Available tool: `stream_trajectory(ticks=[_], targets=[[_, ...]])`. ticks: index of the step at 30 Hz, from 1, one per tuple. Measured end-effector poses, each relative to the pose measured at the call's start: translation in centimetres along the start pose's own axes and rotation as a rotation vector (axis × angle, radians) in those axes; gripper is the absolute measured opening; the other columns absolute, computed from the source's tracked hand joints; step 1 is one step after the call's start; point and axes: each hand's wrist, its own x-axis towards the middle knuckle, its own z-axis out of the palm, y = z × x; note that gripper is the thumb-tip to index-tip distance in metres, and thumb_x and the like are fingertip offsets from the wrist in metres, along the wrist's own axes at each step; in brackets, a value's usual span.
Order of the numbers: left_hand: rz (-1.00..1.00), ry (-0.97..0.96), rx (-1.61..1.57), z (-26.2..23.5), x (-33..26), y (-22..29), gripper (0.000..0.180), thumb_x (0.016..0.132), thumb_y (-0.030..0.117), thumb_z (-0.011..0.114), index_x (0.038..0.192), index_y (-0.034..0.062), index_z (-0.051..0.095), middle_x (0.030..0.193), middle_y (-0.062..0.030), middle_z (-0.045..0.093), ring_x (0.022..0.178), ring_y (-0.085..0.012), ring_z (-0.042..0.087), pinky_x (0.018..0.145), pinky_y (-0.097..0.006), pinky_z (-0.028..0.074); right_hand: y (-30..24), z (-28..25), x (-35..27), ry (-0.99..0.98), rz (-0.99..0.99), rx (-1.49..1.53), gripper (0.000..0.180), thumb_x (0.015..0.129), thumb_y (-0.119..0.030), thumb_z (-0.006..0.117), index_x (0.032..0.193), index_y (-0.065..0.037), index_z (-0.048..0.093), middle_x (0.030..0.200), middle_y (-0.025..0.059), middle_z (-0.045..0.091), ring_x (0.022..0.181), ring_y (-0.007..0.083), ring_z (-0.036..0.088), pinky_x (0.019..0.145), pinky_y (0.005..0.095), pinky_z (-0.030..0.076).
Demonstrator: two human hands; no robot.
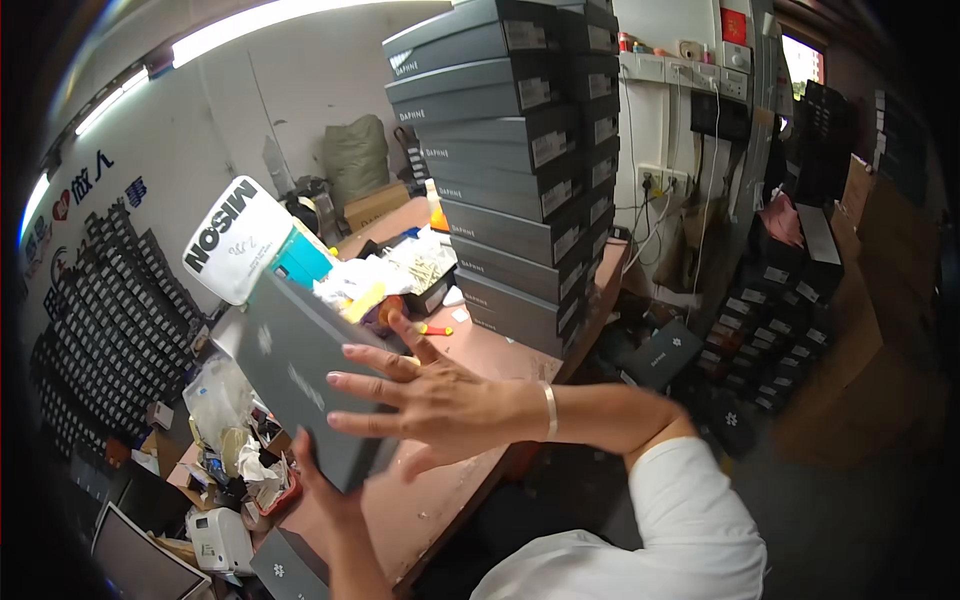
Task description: Inspecting and packaging pairs of high-heeled shoes into boxes with protective tissue paper.
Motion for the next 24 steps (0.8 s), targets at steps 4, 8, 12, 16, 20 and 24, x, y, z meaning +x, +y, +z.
stream_trajectory(ticks=[4, 8, 12, 16, 20, 24], targets=[[0.023, -0.245, -0.062, 12.9, 6.1, 7.1, 0.046, 0.093, 0.041, 0.047, 0.126, 0.0089, 0.051, 0.121, -0.0085, 0.057, 0.111, -0.0229, 0.056, 0.093, -0.039, 0.047, 4.8, -2.7, 0.5, 0.223, -0.137, -0.885, 0.068, 0.080, -0.030, 0.061, 0.141, -0.036, 0.032, 0.155, 0.0066, 0.018, 0.143, 0.0378, 0.011, 0.106, 0.0730, 0.011], [-0.031, -0.535, 0.009, 25.4, 10.6, 11.0, 0.048, 0.092, 0.047, 0.051, 0.120, 0.0086, 0.054, 0.114, -0.0088, 0.060, 0.109, -0.0209, 0.056, 0.092, -0.042, 0.048, 10.7, -14.3, 3.3, 0.736, -0.120, -1.170, 0.053, 0.080, -0.028, 0.057, 0.127, -0.052, 0.044, 0.132, 0.0010, 0.045, 0.125, 0.0274, 0.044, 0.095, 0.0632, 0.036], [0.286, -0.713, 0.466, 29.3, 13.2, 10.7, 0.066, 0.093, 0.049, 0.049, 0.145, 0.0128, 0.030, 0.136, -0.0145, 0.044, 0.118, -0.0249, 0.050, 0.097, -0.044, 0.043, 16.6, -24.4, 4.6, 0.716, 0.144, -1.263, 0.108, 0.061, -0.020, 0.084, 0.148, -0.011, 0.021, 0.132, 0.0226, 0.037, 0.124, 0.0372, 0.038, 0.096, 0.0519, 0.036], [-0.088, -0.954, 0.669, 22.2, 12.0, 5.9, 0.080, 0.081, 0.029, 0.072, 0.146, 0.0079, 0.029, 0.138, -0.0118, 0.042, 0.118, -0.0225, 0.048, 0.095, -0.039, 0.044, 23.6, -29.9, 4.9, 0.560, 0.341, -1.006, 0.111, 0.063, -0.026, 0.084, 0.149, -0.007, 0.016, 0.134, 0.0262, 0.038, 0.126, 0.0410, 0.037, 0.103, 0.0466, 0.036], [-0.436, -1.190, 0.835, 10.8, 7.8, 2.0, 0.077, 0.084, 0.020, 0.072, 0.147, 0.0088, 0.028, 0.143, -0.0112, 0.039, 0.122, -0.0221, 0.048, 0.101, -0.036, 0.040, 36.2, -35.1, -2.4, 0.319, 0.559, -0.566, 0.056, 0.078, -0.023, 0.071, 0.127, -0.012, 0.047, 0.123, 0.0158, 0.052, 0.111, 0.0292, 0.051, 0.093, 0.0411, 0.042], [-0.398, -0.348, 1.232, -8.3, -1.9, 4.1, 0.069, 0.081, 0.021, 0.074, 0.140, 0.0058, 0.041, 0.135, -0.0110, 0.048, 0.123, -0.0230, 0.048, 0.098, -0.037, 0.042, 28.1, -20.3, -4.1, 0.070, 0.638, -0.317, 0.020, 0.080, -0.016, 0.060, 0.090, -0.002, 0.069, 0.085, 0.0154, 0.068, 0.081, 0.0274, 0.066, 0.073, 0.0358, 0.052]])
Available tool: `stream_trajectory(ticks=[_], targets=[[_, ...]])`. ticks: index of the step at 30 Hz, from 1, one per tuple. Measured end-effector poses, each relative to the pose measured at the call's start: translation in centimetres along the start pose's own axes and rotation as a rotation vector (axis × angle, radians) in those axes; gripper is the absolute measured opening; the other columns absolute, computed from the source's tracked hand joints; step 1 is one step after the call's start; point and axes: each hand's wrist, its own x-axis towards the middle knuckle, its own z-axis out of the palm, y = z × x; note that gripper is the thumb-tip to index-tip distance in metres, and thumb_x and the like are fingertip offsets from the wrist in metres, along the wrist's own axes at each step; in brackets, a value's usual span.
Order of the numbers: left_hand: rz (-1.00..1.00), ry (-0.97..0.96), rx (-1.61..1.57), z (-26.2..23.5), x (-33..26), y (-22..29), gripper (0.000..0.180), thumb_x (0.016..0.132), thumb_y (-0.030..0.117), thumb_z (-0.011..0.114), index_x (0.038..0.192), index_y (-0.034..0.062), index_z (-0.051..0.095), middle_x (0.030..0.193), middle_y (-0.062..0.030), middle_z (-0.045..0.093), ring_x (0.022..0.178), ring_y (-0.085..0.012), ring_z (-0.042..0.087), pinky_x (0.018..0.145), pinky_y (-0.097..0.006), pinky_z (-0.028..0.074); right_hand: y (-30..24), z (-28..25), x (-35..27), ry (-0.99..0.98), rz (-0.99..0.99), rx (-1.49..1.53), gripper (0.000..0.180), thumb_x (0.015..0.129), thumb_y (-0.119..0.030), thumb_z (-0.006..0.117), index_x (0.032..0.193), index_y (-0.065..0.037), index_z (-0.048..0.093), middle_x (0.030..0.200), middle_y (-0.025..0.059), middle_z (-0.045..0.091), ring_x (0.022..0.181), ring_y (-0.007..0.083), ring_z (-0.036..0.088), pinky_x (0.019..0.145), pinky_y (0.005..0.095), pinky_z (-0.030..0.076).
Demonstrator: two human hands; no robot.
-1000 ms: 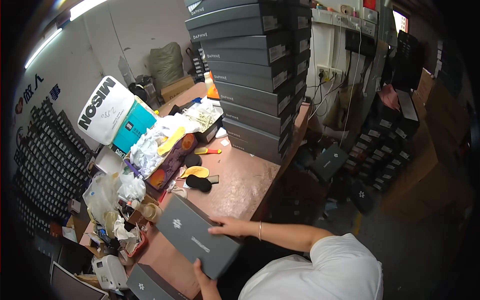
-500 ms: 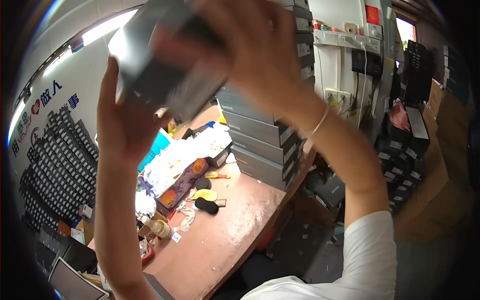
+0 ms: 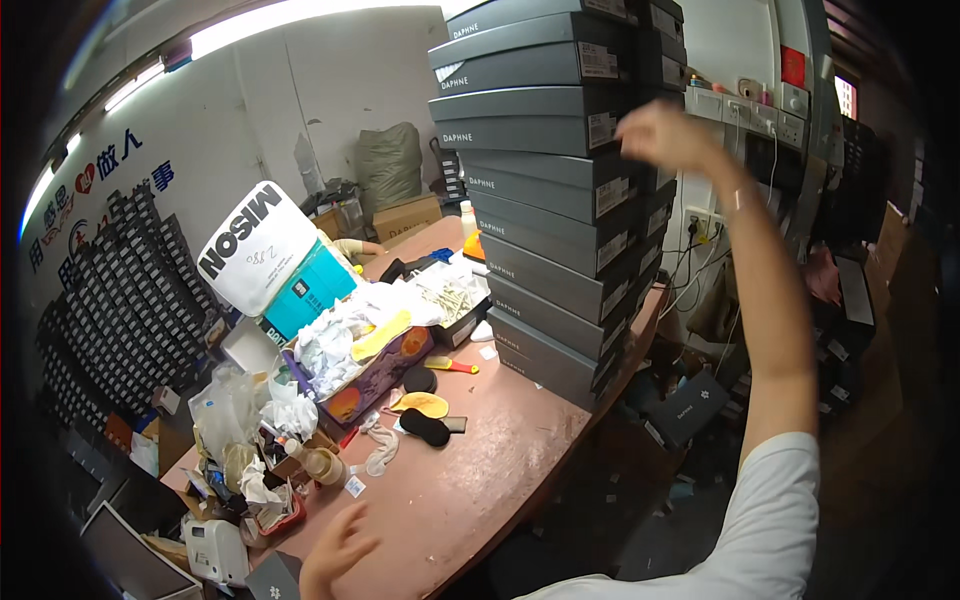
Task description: Inspecting and packaging pairs of high-heeled shoes into boxes with protective tissue paper.
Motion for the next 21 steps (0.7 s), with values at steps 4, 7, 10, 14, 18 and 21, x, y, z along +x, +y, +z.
stream_trajectory(ticks=[4, 7, 10, 14, 18, 21], targets=[[-0.684, 0.976, 0.692, -0.8, -16.7, -17.4, 0.090, 0.072, 0.059, 0.068, 0.129, -0.0068, 0.044, 0.125, -0.0331, 0.044, 0.114, -0.0454, 0.044, 0.099, -0.051, 0.036, -9.0, 11.5, -15.1, -0.694, -0.115, 0.588, 0.045, 0.084, -0.024, 0.070, 0.122, -0.003, 0.059, 0.109, 0.0169, 0.065, 0.100, 0.0204, 0.063, 0.086, 0.0302, 0.050], [-0.818, 0.947, 0.168, -1.3, -24.1, -27.7, 0.073, 0.075, 0.049, 0.072, 0.122, -0.0039, 0.054, 0.109, -0.0186, 0.058, 0.098, -0.0305, 0.053, 0.086, -0.040, 0.045, -15.0, 22.0, -24.0, -1.038, -0.078, 0.817, 0.051, 0.087, -0.027, 0.067, 0.129, -0.003, 0.053, 0.102, 0.0178, 0.067, 0.092, 0.0248, 0.066, 0.081, 0.0323, 0.051], [-0.608, 0.878, -0.157, -0.8, -26.8, -32.0, 0.066, 0.077, 0.017, 0.073, 0.134, 0.0021, 0.044, 0.122, -0.0185, 0.057, 0.109, -0.0291, 0.057, 0.096, -0.039, 0.043, -23.6, 29.9, -30.4, -1.047, -0.065, 0.939, 0.058, 0.086, -0.030, 0.067, 0.132, -0.001, 0.047, 0.105, 0.0208, 0.065, 0.092, 0.0297, 0.065, 0.081, 0.0354, 0.050], [-0.451, 0.860, -0.682, 7.0, -18.7, -21.6, 0.053, 0.083, 0.010, 0.071, 0.129, -0.0004, 0.047, 0.123, -0.0120, 0.054, 0.108, -0.0231, 0.053, 0.091, -0.034, 0.045, -34.7, 37.2, -33.9, -1.113, 0.192, 1.364, 0.061, 0.087, -0.030, 0.066, 0.133, 0.003, 0.042, 0.113, 0.0222, 0.061, 0.102, 0.0276, 0.062, 0.086, 0.0364, 0.048], [-0.293, 0.803, -0.715, 13.1, -11.5, -16.3, 0.055, 0.082, 0.012, 0.072, 0.128, -0.0046, 0.046, 0.114, -0.0112, 0.058, 0.102, -0.0182, 0.056, 0.085, -0.029, 0.048, -39.3, 38.6, -32.9, -1.006, 0.126, 1.353, 0.055, 0.085, -0.029, 0.069, 0.123, 0.008, 0.052, 0.113, 0.0225, 0.062, 0.101, 0.0270, 0.061, 0.088, 0.0346, 0.048], [-0.432, 0.782, -0.965, 14.4, -9.1, -15.7, 0.048, 0.082, 0.019, 0.073, 0.119, -0.0028, 0.051, 0.106, -0.0082, 0.059, 0.092, -0.0159, 0.057, 0.077, -0.025, 0.047, -36.7, 38.7, -31.5, -1.314, 0.639, 1.221, 0.044, 0.083, -0.027, 0.072, 0.111, 0.004, 0.058, 0.100, 0.0137, 0.064, 0.090, 0.0210, 0.063, 0.074, 0.0318, 0.053]])
